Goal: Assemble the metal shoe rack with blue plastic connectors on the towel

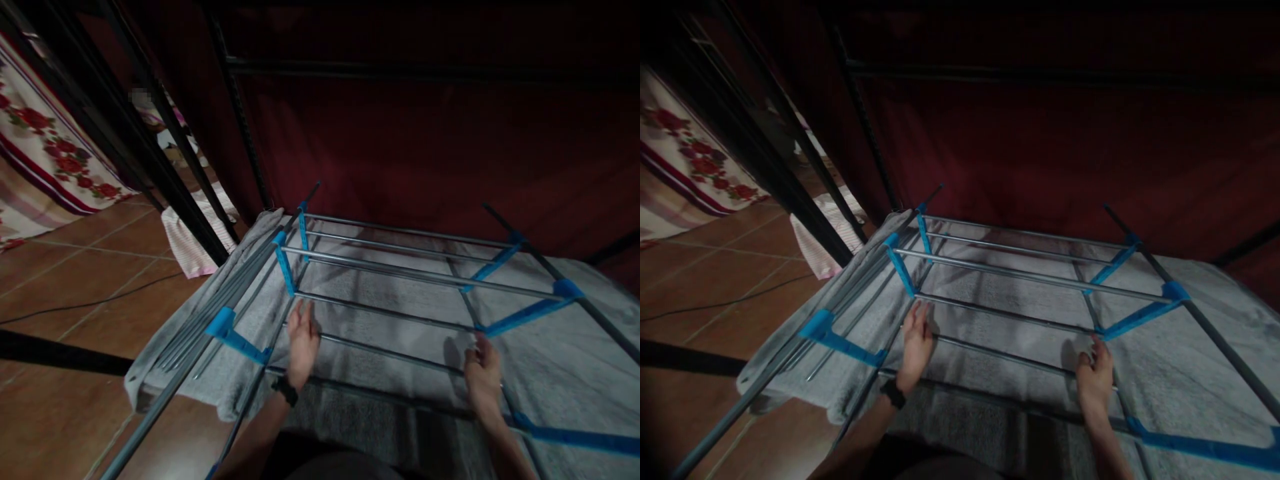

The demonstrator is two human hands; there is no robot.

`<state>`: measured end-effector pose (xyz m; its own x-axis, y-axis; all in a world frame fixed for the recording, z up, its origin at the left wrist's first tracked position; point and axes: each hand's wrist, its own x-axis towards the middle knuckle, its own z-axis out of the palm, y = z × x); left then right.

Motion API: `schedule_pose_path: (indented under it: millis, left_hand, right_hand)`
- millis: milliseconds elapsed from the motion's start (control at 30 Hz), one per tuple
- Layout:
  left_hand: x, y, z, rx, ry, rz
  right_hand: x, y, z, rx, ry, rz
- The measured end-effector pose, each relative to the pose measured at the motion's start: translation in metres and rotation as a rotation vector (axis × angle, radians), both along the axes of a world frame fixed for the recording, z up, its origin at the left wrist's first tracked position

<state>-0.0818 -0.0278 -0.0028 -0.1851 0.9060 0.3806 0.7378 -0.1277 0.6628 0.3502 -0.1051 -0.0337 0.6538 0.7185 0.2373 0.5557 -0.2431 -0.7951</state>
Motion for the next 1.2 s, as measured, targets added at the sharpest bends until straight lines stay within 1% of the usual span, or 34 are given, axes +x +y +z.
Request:
schedule_pose_path:
  millis: [33,133,167,200,233,300,367,467,600,733,900,1067,1200]
  left_hand:
    - [0.008,-0.013,-0.003,0.003,0.038,-0.077]
    - [0.025,-0.043,-0.009,-0.040,0.159,-0.265]
    - [0.027,-0.049,-0.009,-0.060,0.200,-0.309]
    - [0.028,-0.052,-0.008,-0.077,0.241,-0.344]
    - [0.028,-0.053,-0.007,-0.088,0.280,-0.370]
    - [0.024,-0.051,-0.004,-0.092,0.347,-0.411]
    - [0.020,-0.046,0.000,-0.082,0.406,-0.448]
    - [0.016,-0.040,0.004,-0.088,0.495,-0.482]
    - [0.014,-0.030,0.008,-0.119,0.587,-0.502]
    - [0.010,-0.020,0.008,-0.075,0.589,-0.525]
    - [0.001,-0.016,0.001,0.015,0.571,-0.531]
    - [-0.006,-0.015,-0.002,0.148,0.547,-0.524]
    - [-0.006,-0.019,0.002,0.141,0.518,-0.516]
  right_hand:
    - [-0.015,-0.004,0.001,-0.007,0.006,0.093]
    - [-0.057,-0.015,0.003,-0.053,-0.047,0.494]
    - [-0.068,-0.017,0.003,-0.063,-0.094,0.589]
    - [-0.076,-0.019,0.003,-0.068,-0.151,0.647]
    - [-0.082,-0.019,0.002,-0.068,-0.213,0.673]
    - [-0.088,-0.019,0.002,-0.077,-0.325,0.678]
    - [-0.090,-0.017,0.003,-0.101,-0.389,0.681]
    - [-0.094,-0.016,0.009,-0.124,-0.418,0.681]
    - [-0.103,-0.014,0.026,-0.143,-0.417,0.651]
    - [-0.106,-0.011,0.041,-0.177,-0.450,0.614]
    - [-0.108,-0.011,0.053,-0.180,-0.455,0.602]
    - [-0.111,-0.015,0.061,-0.198,-0.463,0.620]
    - [-0.112,-0.021,0.062,-0.188,-0.466,0.623]
